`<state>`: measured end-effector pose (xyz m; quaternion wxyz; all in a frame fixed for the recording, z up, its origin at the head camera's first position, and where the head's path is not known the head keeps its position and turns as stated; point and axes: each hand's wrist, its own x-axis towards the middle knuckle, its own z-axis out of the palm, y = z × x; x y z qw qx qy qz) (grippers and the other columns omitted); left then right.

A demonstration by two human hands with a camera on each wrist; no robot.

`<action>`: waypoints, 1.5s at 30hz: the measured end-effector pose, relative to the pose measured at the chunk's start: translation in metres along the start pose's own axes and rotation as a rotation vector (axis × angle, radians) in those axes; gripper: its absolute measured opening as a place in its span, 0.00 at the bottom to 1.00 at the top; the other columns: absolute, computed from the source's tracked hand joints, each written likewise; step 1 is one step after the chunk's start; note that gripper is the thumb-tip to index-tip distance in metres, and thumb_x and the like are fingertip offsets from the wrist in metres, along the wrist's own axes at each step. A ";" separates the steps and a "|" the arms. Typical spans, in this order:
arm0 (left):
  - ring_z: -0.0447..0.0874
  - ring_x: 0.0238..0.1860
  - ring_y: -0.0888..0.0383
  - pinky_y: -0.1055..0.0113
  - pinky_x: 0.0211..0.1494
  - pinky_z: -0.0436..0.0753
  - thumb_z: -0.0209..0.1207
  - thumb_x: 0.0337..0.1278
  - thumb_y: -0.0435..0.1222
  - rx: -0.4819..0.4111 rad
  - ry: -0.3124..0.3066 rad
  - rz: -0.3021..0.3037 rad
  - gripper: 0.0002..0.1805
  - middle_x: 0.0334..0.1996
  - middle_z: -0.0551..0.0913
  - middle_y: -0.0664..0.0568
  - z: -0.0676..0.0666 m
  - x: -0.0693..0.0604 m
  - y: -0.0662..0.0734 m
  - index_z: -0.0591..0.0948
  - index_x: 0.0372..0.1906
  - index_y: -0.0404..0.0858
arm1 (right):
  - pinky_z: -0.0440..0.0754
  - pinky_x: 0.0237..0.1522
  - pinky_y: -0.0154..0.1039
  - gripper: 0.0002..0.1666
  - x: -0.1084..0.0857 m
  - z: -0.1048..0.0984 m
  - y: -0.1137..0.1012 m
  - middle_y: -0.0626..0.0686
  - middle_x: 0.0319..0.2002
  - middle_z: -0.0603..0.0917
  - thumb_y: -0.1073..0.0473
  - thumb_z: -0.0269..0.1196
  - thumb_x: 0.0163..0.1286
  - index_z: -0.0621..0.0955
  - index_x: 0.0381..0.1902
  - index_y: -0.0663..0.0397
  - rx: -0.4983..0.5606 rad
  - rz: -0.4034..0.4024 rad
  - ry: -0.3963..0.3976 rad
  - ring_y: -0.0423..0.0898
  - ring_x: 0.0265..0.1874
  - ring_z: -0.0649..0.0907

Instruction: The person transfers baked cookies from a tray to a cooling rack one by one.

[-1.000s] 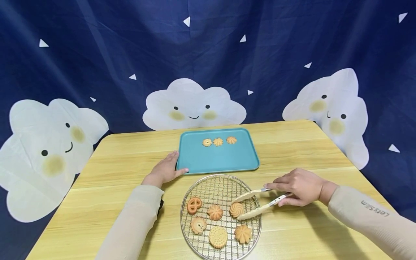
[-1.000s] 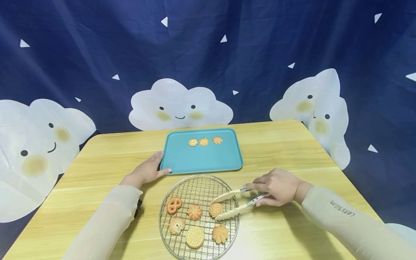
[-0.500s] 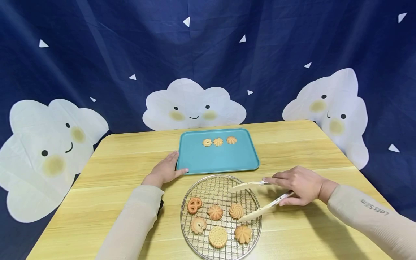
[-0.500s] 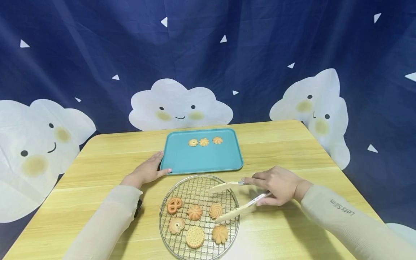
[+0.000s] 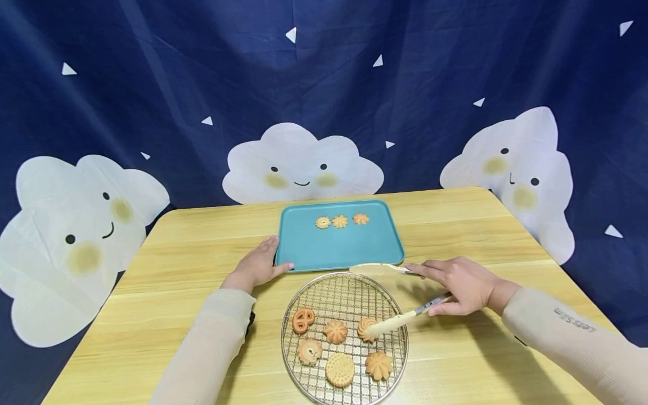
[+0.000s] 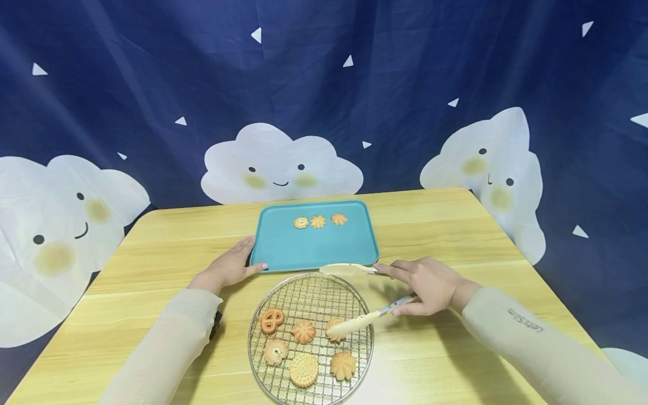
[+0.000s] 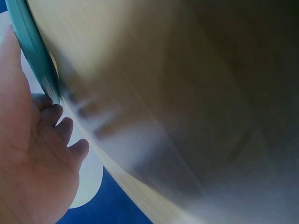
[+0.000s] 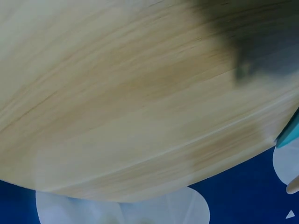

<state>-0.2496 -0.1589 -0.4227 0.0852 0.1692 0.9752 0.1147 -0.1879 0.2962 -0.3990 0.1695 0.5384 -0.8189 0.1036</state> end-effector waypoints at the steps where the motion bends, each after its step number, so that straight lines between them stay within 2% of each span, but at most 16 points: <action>1: 0.45 0.72 0.41 0.50 0.72 0.51 0.50 0.63 0.61 0.001 0.000 0.000 0.51 0.73 0.49 0.36 0.000 0.000 0.000 0.48 0.73 0.26 | 0.72 0.17 0.26 0.49 0.001 0.001 0.000 0.51 0.42 0.81 0.29 0.60 0.58 0.71 0.64 0.60 -0.003 0.020 -0.002 0.28 0.19 0.69; 8: 0.45 0.72 0.40 0.49 0.72 0.51 0.50 0.63 0.60 -0.004 -0.005 -0.009 0.51 0.73 0.48 0.35 0.000 -0.001 0.000 0.48 0.72 0.26 | 0.69 0.18 0.29 0.50 0.011 0.001 -0.002 0.50 0.44 0.81 0.30 0.64 0.55 0.70 0.66 0.56 -0.025 0.203 -0.051 0.29 0.18 0.67; 14: 0.45 0.72 0.40 0.49 0.72 0.51 0.49 0.63 0.61 -0.003 -0.012 -0.011 0.51 0.73 0.48 0.36 -0.001 -0.001 0.000 0.48 0.73 0.26 | 0.76 0.22 0.36 0.50 0.017 0.004 -0.004 0.55 0.47 0.82 0.31 0.63 0.56 0.68 0.68 0.55 -0.046 0.321 -0.099 0.43 0.27 0.81; 16: 0.45 0.72 0.41 0.50 0.72 0.51 0.49 0.63 0.61 -0.004 -0.013 -0.010 0.51 0.73 0.48 0.36 0.000 -0.001 0.000 0.48 0.73 0.26 | 0.78 0.24 0.38 0.49 0.021 0.005 -0.006 0.57 0.48 0.82 0.31 0.62 0.57 0.68 0.68 0.54 -0.037 0.367 -0.105 0.47 0.31 0.83; 22: 0.45 0.72 0.41 0.50 0.72 0.51 0.50 0.63 0.61 0.000 -0.006 -0.005 0.51 0.73 0.49 0.36 -0.001 -0.002 0.001 0.49 0.72 0.26 | 0.75 0.22 0.38 0.51 0.035 0.008 -0.005 0.56 0.47 0.82 0.31 0.62 0.57 0.66 0.70 0.54 0.005 0.543 -0.127 0.42 0.26 0.78; 23: 0.46 0.72 0.41 0.50 0.72 0.51 0.50 0.63 0.61 0.001 -0.004 -0.005 0.51 0.73 0.49 0.36 -0.001 -0.002 0.002 0.49 0.72 0.26 | 0.77 0.24 0.40 0.51 0.038 0.009 -0.005 0.57 0.48 0.81 0.30 0.62 0.58 0.65 0.70 0.54 0.008 0.574 -0.129 0.44 0.27 0.79; 25: 0.46 0.72 0.41 0.50 0.72 0.51 0.50 0.63 0.61 0.003 -0.002 -0.003 0.51 0.73 0.49 0.36 -0.002 -0.002 0.002 0.49 0.72 0.26 | 0.81 0.30 0.48 0.52 0.042 0.011 -0.003 0.61 0.54 0.79 0.29 0.60 0.58 0.64 0.71 0.54 0.013 0.631 -0.129 0.54 0.37 0.83; 28: 0.46 0.72 0.41 0.50 0.72 0.51 0.50 0.63 0.61 0.006 0.000 -0.002 0.51 0.73 0.49 0.36 -0.002 -0.002 0.002 0.49 0.72 0.26 | 0.81 0.39 0.58 0.54 0.048 0.013 -0.001 0.64 0.58 0.76 0.27 0.57 0.59 0.61 0.73 0.52 0.025 0.718 -0.134 0.63 0.49 0.79; 29: 0.46 0.72 0.41 0.50 0.72 0.51 0.50 0.63 0.61 0.006 -0.001 -0.002 0.51 0.73 0.49 0.35 -0.002 -0.001 0.001 0.49 0.72 0.26 | 0.80 0.40 0.60 0.54 0.050 0.013 0.000 0.64 0.59 0.75 0.26 0.56 0.60 0.60 0.73 0.52 0.030 0.744 -0.138 0.64 0.51 0.78; 34: 0.46 0.72 0.41 0.50 0.73 0.51 0.50 0.63 0.60 0.005 -0.001 -0.003 0.51 0.73 0.49 0.35 -0.001 0.000 0.001 0.49 0.72 0.26 | 0.78 0.43 0.62 0.55 0.059 0.017 0.003 0.66 0.59 0.74 0.24 0.52 0.61 0.58 0.74 0.53 0.048 0.849 -0.149 0.67 0.53 0.76; 40: 0.45 0.72 0.41 0.50 0.73 0.51 0.50 0.63 0.61 0.004 -0.004 -0.002 0.51 0.73 0.49 0.35 -0.001 0.000 0.001 0.49 0.72 0.26 | 0.78 0.41 0.61 0.58 0.069 0.022 0.007 0.67 0.57 0.75 0.20 0.45 0.60 0.56 0.74 0.56 0.058 0.960 -0.167 0.66 0.53 0.76; 45: 0.46 0.72 0.41 0.50 0.73 0.51 0.50 0.62 0.61 0.000 -0.004 -0.003 0.51 0.73 0.49 0.36 -0.001 0.000 0.001 0.49 0.72 0.26 | 0.78 0.42 0.61 0.61 0.076 0.026 0.011 0.69 0.59 0.73 0.18 0.42 0.59 0.56 0.74 0.58 0.065 1.030 -0.185 0.66 0.54 0.75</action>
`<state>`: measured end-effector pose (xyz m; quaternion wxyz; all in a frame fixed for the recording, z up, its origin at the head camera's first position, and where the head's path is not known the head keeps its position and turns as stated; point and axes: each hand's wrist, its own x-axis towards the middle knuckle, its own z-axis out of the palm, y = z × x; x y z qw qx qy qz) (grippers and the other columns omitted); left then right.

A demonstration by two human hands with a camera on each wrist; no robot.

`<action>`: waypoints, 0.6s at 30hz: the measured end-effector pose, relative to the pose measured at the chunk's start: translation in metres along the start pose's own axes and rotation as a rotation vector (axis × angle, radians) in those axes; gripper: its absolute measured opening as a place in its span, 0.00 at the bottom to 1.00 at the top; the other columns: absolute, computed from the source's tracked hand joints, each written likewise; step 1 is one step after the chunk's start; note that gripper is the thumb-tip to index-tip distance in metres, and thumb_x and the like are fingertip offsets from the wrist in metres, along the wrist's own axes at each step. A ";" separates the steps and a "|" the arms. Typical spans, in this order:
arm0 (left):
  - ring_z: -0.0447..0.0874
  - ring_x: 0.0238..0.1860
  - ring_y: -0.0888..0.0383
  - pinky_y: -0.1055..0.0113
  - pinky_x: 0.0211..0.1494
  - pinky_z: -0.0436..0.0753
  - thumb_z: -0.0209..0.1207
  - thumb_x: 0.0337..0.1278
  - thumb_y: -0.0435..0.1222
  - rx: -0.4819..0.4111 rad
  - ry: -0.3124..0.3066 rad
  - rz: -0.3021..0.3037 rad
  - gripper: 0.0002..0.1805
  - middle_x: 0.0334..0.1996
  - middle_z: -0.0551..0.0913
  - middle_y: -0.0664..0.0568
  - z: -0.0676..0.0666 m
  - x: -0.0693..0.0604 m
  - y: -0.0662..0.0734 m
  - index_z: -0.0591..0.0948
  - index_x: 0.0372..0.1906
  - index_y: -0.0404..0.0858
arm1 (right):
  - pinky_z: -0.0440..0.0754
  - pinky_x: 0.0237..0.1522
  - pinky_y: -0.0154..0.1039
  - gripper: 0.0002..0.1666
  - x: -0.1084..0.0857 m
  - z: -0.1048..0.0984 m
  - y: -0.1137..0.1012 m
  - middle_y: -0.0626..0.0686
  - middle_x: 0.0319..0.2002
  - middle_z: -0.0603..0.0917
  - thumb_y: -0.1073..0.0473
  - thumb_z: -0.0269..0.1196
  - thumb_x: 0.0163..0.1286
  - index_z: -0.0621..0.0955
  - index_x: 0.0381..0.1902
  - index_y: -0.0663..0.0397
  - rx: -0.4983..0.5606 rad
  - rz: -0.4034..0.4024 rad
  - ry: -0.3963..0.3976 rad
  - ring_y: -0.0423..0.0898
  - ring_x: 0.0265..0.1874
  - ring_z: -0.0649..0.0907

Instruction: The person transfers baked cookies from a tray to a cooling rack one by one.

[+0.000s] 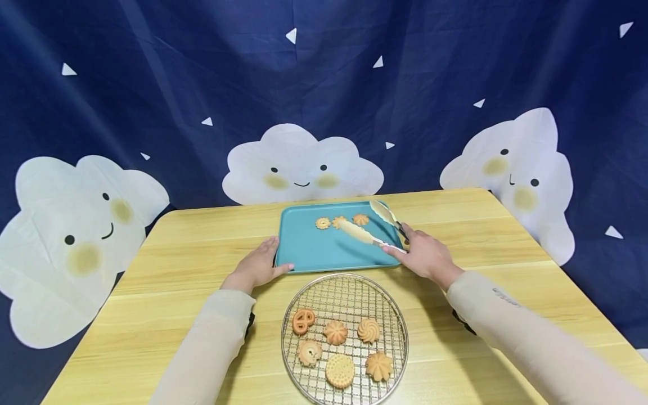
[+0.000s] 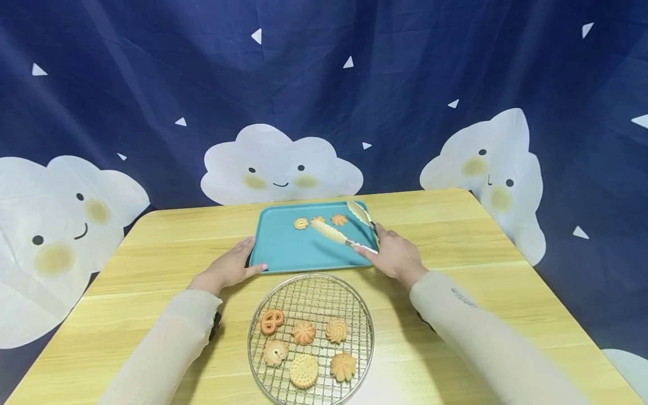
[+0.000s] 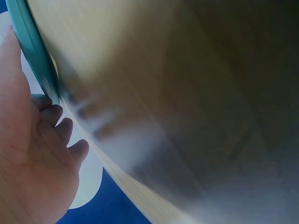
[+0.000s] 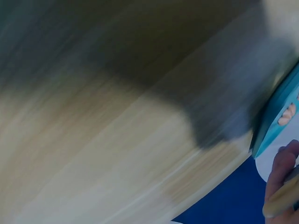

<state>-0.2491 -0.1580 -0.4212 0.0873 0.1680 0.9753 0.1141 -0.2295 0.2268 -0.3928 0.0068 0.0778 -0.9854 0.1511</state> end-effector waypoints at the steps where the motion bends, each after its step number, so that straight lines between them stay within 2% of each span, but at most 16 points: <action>1: 0.46 0.72 0.41 0.50 0.73 0.51 0.50 0.62 0.61 -0.001 0.001 -0.001 0.51 0.73 0.49 0.36 0.000 0.000 0.000 0.49 0.72 0.26 | 0.77 0.42 0.61 0.61 0.001 0.001 -0.001 0.70 0.59 0.72 0.18 0.42 0.59 0.56 0.74 0.59 0.003 0.011 -0.004 0.66 0.54 0.75; 5: 0.45 0.72 0.41 0.50 0.73 0.51 0.50 0.62 0.61 -0.001 -0.001 -0.003 0.51 0.73 0.49 0.36 0.000 0.000 0.000 0.49 0.72 0.26 | 0.78 0.40 0.61 0.61 0.006 0.003 -0.004 0.69 0.60 0.72 0.18 0.42 0.59 0.55 0.74 0.59 0.003 0.053 -0.023 0.66 0.55 0.75; 12: 0.45 0.72 0.41 0.50 0.73 0.50 0.49 0.62 0.61 -0.002 -0.004 -0.003 0.51 0.73 0.48 0.36 0.000 0.000 0.000 0.48 0.73 0.26 | 0.79 0.29 0.55 0.57 0.010 0.004 -0.008 0.70 0.57 0.73 0.22 0.45 0.63 0.56 0.73 0.60 -0.019 0.093 -0.059 0.65 0.48 0.78; 18: 0.45 0.72 0.41 0.50 0.73 0.50 0.49 0.62 0.61 0.002 -0.006 -0.008 0.51 0.73 0.48 0.36 0.000 0.000 0.000 0.48 0.73 0.26 | 0.79 0.34 0.58 0.52 0.012 0.005 -0.012 0.71 0.58 0.73 0.27 0.48 0.66 0.58 0.73 0.60 -0.054 0.094 -0.084 0.66 0.48 0.78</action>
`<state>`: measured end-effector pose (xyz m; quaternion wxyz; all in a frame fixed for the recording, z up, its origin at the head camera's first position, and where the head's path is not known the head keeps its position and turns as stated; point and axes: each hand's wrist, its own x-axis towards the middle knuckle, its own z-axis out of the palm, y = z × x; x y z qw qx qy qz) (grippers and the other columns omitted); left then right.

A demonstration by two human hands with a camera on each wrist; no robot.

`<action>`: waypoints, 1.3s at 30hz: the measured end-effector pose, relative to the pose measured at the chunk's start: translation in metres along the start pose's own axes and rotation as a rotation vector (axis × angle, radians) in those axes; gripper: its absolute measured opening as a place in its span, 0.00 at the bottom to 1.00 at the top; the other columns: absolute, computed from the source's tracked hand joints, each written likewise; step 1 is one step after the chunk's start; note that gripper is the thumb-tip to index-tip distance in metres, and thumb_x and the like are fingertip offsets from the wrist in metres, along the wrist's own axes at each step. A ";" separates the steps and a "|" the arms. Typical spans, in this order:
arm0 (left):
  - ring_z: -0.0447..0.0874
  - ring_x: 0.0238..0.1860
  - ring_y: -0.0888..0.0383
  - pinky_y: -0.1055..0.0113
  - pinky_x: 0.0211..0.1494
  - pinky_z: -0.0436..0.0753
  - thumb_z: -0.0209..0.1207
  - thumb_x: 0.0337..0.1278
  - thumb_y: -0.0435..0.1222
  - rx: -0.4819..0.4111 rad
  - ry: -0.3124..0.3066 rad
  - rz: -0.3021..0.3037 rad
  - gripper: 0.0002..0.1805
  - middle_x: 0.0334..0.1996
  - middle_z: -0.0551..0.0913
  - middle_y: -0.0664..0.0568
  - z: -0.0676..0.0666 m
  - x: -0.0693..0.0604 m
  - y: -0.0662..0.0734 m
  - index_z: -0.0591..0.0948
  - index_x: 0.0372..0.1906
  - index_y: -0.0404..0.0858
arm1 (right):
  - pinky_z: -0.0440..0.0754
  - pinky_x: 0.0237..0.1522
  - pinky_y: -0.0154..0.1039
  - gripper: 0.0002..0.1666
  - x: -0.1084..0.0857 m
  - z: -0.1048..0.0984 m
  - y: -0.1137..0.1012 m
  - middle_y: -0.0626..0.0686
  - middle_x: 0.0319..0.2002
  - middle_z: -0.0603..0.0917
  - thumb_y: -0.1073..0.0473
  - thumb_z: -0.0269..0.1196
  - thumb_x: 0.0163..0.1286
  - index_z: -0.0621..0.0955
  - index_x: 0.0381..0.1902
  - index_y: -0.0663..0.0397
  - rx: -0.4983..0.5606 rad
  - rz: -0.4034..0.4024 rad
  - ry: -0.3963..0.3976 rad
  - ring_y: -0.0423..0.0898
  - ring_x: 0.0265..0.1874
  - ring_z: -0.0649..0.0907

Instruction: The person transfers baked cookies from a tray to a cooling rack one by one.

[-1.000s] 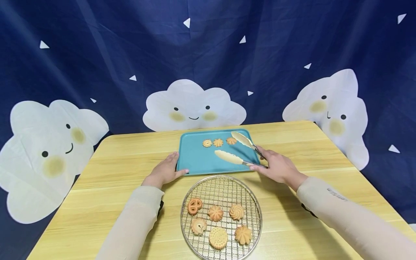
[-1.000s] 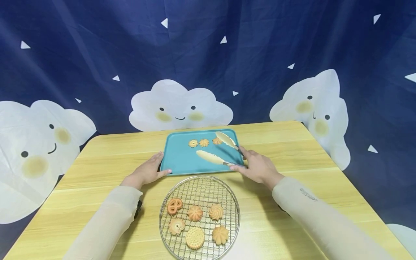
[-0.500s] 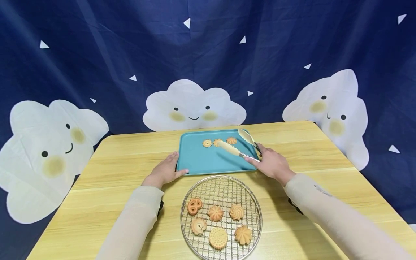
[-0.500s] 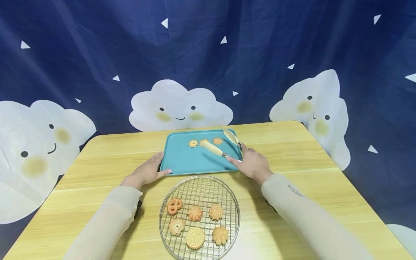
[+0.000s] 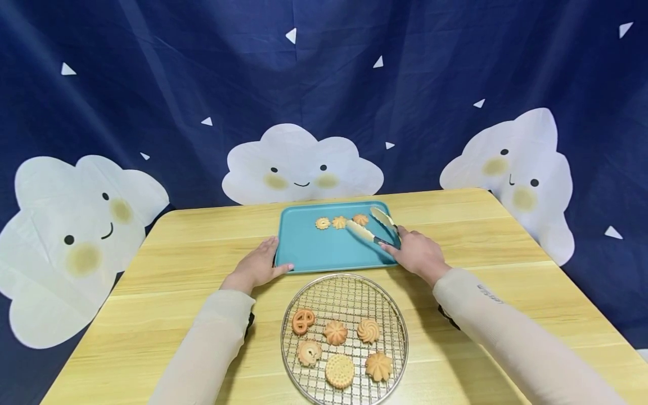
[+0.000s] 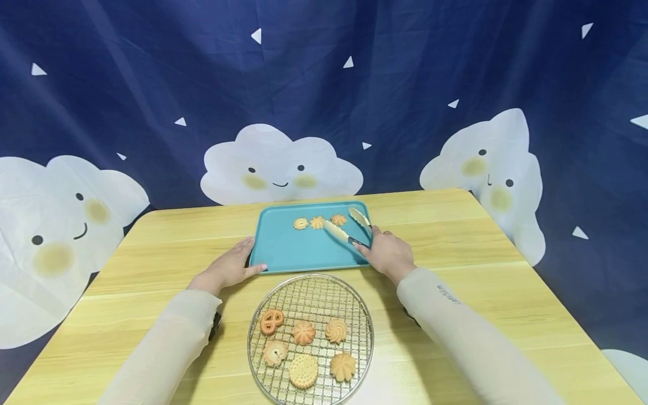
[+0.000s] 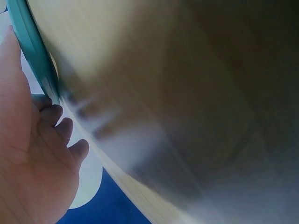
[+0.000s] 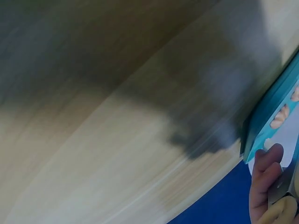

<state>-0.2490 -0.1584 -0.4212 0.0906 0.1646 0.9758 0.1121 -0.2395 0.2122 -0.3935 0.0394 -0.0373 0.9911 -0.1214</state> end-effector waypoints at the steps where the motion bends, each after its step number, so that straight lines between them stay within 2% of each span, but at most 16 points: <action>1: 0.45 0.72 0.41 0.50 0.73 0.50 0.49 0.62 0.61 0.001 0.000 0.000 0.51 0.73 0.48 0.36 0.000 0.000 0.000 0.48 0.73 0.26 | 0.79 0.35 0.59 0.51 0.000 0.000 -0.001 0.71 0.58 0.73 0.28 0.48 0.67 0.58 0.73 0.60 -0.005 0.002 -0.002 0.66 0.49 0.77; 20: 0.45 0.72 0.40 0.49 0.72 0.51 0.49 0.63 0.61 -0.005 0.006 0.000 0.51 0.73 0.48 0.36 -0.001 0.000 0.000 0.49 0.73 0.26 | 0.79 0.36 0.59 0.45 0.007 0.001 -0.012 0.68 0.58 0.75 0.33 0.49 0.70 0.62 0.72 0.58 -0.026 0.033 -0.021 0.66 0.51 0.77; 28: 0.46 0.72 0.40 0.50 0.72 0.51 0.50 0.63 0.60 -0.001 0.005 -0.002 0.50 0.73 0.49 0.35 -0.002 0.000 0.001 0.49 0.72 0.26 | 0.78 0.26 0.53 0.41 0.010 -0.001 -0.012 0.67 0.55 0.77 0.35 0.49 0.71 0.64 0.71 0.56 -0.039 0.034 -0.013 0.64 0.46 0.80; 39: 0.45 0.72 0.40 0.50 0.73 0.51 0.50 0.63 0.60 -0.006 0.003 -0.001 0.50 0.73 0.48 0.35 0.000 0.000 0.000 0.48 0.72 0.26 | 0.78 0.24 0.54 0.40 0.007 0.002 -0.009 0.67 0.52 0.79 0.35 0.49 0.71 0.65 0.70 0.56 -0.050 0.006 0.020 0.64 0.42 0.81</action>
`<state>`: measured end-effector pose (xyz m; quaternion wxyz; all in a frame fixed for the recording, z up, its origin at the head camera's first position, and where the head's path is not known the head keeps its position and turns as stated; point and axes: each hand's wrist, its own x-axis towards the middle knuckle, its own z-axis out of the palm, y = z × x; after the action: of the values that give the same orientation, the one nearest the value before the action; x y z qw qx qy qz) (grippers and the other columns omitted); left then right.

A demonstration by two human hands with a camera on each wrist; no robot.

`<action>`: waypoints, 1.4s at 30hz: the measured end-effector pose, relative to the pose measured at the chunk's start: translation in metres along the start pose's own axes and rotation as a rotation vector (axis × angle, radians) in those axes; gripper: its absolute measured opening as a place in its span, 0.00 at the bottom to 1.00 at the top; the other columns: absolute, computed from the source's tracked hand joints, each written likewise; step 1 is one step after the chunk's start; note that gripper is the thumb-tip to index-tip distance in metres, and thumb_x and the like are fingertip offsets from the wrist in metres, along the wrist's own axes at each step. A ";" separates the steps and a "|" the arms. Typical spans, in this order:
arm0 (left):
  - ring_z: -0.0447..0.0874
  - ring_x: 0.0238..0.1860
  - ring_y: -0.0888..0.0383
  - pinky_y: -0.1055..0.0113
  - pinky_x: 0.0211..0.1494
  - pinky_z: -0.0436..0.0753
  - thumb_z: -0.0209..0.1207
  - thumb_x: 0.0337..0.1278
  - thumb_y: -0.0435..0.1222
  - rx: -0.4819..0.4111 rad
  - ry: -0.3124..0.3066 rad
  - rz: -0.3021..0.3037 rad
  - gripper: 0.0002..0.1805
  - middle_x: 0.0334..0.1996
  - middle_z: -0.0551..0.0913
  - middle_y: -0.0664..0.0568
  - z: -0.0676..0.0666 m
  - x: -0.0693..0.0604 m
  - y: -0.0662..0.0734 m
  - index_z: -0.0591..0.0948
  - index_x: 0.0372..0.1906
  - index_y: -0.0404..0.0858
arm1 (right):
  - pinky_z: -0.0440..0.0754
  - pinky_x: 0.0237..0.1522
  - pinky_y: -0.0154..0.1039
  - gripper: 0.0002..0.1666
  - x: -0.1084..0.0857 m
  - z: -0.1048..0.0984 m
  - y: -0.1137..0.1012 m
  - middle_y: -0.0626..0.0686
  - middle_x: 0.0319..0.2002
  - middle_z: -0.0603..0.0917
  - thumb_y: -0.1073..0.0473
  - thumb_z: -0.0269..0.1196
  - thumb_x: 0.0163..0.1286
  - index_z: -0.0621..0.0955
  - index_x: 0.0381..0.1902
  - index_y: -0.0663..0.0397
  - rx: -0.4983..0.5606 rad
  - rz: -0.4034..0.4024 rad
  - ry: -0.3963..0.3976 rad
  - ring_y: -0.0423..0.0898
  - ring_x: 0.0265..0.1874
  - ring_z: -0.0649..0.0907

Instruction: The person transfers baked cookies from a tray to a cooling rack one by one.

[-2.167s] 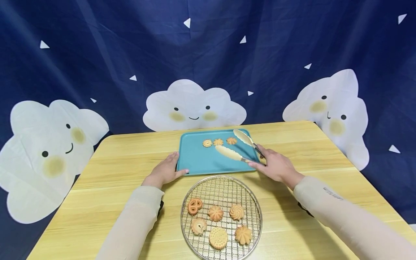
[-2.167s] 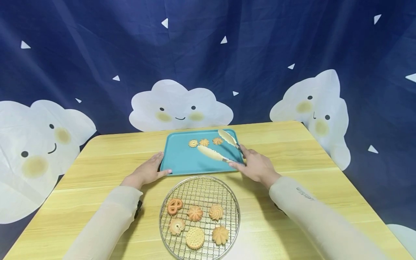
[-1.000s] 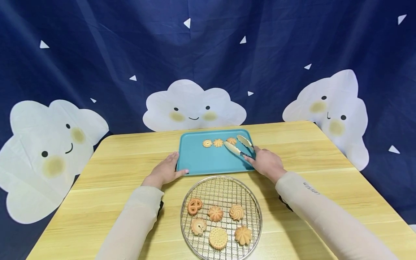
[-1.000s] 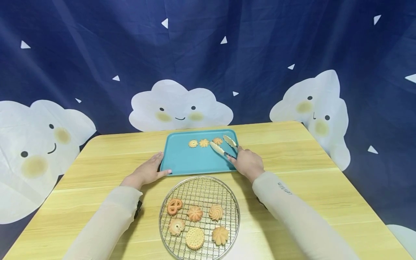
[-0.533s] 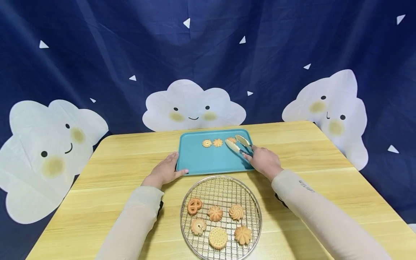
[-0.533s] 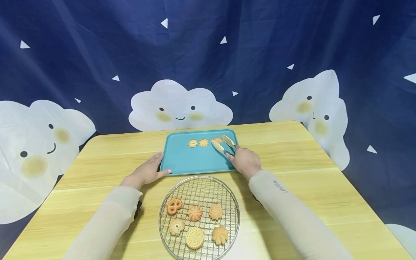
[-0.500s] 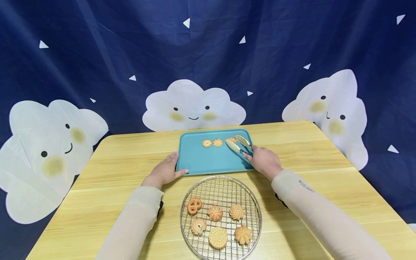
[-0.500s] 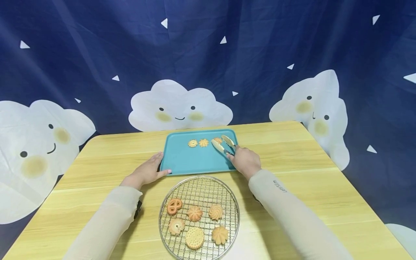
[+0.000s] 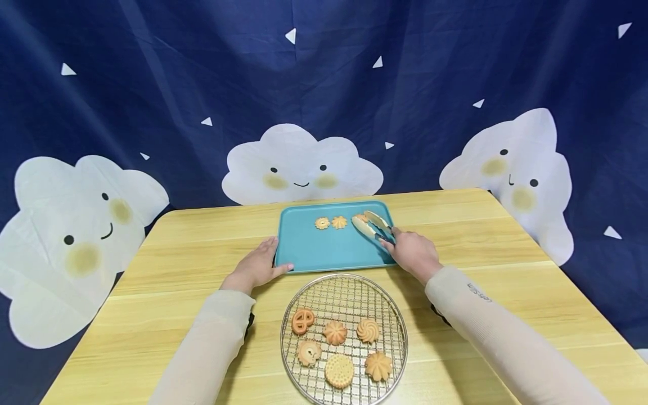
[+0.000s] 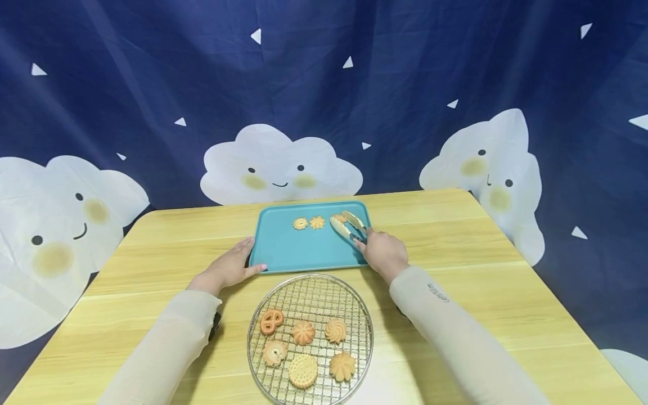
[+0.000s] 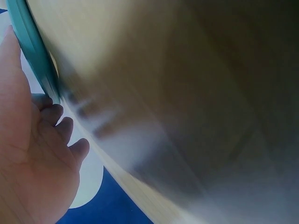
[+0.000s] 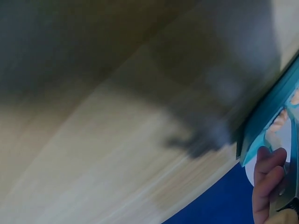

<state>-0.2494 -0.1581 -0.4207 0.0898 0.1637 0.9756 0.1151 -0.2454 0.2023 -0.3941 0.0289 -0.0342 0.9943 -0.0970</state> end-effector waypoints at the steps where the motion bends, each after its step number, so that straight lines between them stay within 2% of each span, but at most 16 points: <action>1: 0.45 0.72 0.40 0.50 0.73 0.51 0.50 0.63 0.60 -0.001 0.002 0.000 0.50 0.73 0.48 0.35 0.000 0.000 0.000 0.48 0.72 0.25 | 0.78 0.24 0.54 0.40 0.000 0.000 0.001 0.67 0.52 0.79 0.35 0.49 0.71 0.65 0.70 0.56 0.003 -0.003 0.005 0.64 0.42 0.81; 6: 0.46 0.72 0.40 0.50 0.72 0.51 0.51 0.63 0.59 -0.006 0.007 0.000 0.50 0.73 0.49 0.35 0.000 0.000 -0.001 0.49 0.72 0.25 | 0.79 0.26 0.55 0.41 -0.003 0.002 0.005 0.68 0.51 0.79 0.36 0.50 0.72 0.64 0.71 0.58 0.021 -0.027 0.039 0.64 0.41 0.82; 13: 0.45 0.72 0.41 0.50 0.72 0.51 0.50 0.63 0.60 -0.005 -0.001 -0.006 0.51 0.73 0.48 0.36 0.000 0.000 0.001 0.48 0.73 0.27 | 0.79 0.28 0.57 0.39 -0.010 0.004 0.014 0.67 0.44 0.82 0.38 0.52 0.71 0.67 0.68 0.60 0.009 -0.110 0.156 0.63 0.37 0.82; 20: 0.46 0.72 0.41 0.50 0.72 0.51 0.50 0.63 0.60 -0.006 0.005 -0.007 0.51 0.73 0.49 0.36 0.002 0.000 0.000 0.48 0.73 0.26 | 0.80 0.30 0.57 0.39 -0.017 0.006 0.020 0.65 0.54 0.79 0.37 0.54 0.70 0.67 0.70 0.56 0.009 -0.194 0.218 0.64 0.40 0.82; 27: 0.46 0.72 0.39 0.48 0.72 0.52 0.50 0.62 0.60 -0.014 0.010 0.001 0.51 0.73 0.48 0.35 0.002 0.001 -0.001 0.49 0.72 0.25 | 0.81 0.32 0.57 0.38 -0.027 0.008 0.025 0.62 0.54 0.80 0.39 0.58 0.68 0.69 0.69 0.52 0.033 -0.317 0.265 0.62 0.43 0.82; 33: 0.46 0.72 0.40 0.50 0.72 0.51 0.50 0.62 0.61 -0.007 0.008 -0.002 0.51 0.73 0.49 0.36 0.001 0.000 0.000 0.49 0.73 0.26 | 0.81 0.38 0.57 0.37 -0.033 0.010 0.030 0.61 0.54 0.80 0.39 0.58 0.67 0.71 0.67 0.52 0.047 -0.408 0.276 0.61 0.45 0.82; 42: 0.46 0.72 0.39 0.49 0.72 0.51 0.50 0.63 0.60 0.001 0.010 0.008 0.51 0.73 0.49 0.35 0.001 0.000 -0.001 0.48 0.72 0.25 | 0.82 0.38 0.53 0.36 -0.044 0.014 0.035 0.60 0.47 0.83 0.40 0.59 0.67 0.71 0.67 0.52 0.033 -0.551 0.237 0.57 0.39 0.84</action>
<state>-0.2494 -0.1583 -0.4223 0.0841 0.1671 0.9755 0.1156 -0.2033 0.2372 -0.4127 -0.1141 -0.2910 0.9422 -0.1206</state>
